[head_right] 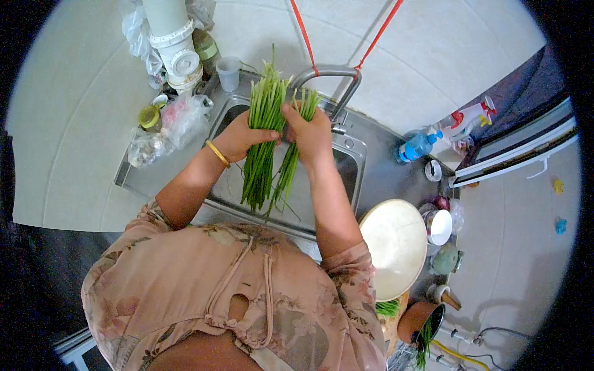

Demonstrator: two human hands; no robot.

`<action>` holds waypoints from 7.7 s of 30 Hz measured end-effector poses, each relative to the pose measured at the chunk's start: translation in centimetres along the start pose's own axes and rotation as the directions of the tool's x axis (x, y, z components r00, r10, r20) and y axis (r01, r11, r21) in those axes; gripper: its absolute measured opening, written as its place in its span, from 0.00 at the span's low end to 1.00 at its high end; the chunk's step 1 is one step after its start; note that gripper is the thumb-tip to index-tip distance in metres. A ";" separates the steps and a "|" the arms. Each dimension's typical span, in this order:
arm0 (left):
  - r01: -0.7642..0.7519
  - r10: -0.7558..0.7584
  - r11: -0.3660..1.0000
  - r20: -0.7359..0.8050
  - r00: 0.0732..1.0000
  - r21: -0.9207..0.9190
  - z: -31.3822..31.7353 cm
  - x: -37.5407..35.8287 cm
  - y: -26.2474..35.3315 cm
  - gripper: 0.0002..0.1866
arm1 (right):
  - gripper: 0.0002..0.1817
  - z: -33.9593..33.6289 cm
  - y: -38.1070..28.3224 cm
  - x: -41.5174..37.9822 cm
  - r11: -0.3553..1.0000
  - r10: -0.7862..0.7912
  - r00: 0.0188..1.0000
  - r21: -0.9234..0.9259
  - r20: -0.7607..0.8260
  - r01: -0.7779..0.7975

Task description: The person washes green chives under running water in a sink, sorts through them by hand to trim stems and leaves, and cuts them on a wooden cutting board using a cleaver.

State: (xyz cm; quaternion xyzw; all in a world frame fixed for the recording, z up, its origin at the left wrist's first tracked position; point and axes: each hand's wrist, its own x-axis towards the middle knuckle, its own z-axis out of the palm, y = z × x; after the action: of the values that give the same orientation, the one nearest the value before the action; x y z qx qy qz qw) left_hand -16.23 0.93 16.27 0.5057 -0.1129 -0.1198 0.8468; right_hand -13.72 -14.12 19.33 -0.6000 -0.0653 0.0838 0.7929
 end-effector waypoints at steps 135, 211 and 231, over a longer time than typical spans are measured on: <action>0.163 -0.159 0.978 0.042 0.986 -0.127 -0.7 -0.1 0.2 0.22 | 0.06 0.9 -0.3 -0.5 0.987 -0.022 0.995 -0.157 0.099 0.038; 0.163 -0.154 0.980 0.081 0.985 -0.118 -0.7 0.2 -0.2 0.09 | 0.07 1.6 0.7 -0.1 0.990 -0.101 0.980 0.076 -0.173 0.116; 0.189 -0.202 0.926 -0.007 0.979 -0.326 -1.0 0.2 -0.4 0.13 | 0.04 1.7 1.2 0.1 0.969 -0.239 0.968 0.048 -0.079 0.243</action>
State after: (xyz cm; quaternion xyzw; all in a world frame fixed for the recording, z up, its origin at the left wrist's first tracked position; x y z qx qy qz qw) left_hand -15.80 1.50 15.52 0.3711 -0.0237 -0.2101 0.9042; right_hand -14.08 -12.16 18.64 -0.5671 -0.1063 -0.0331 0.8161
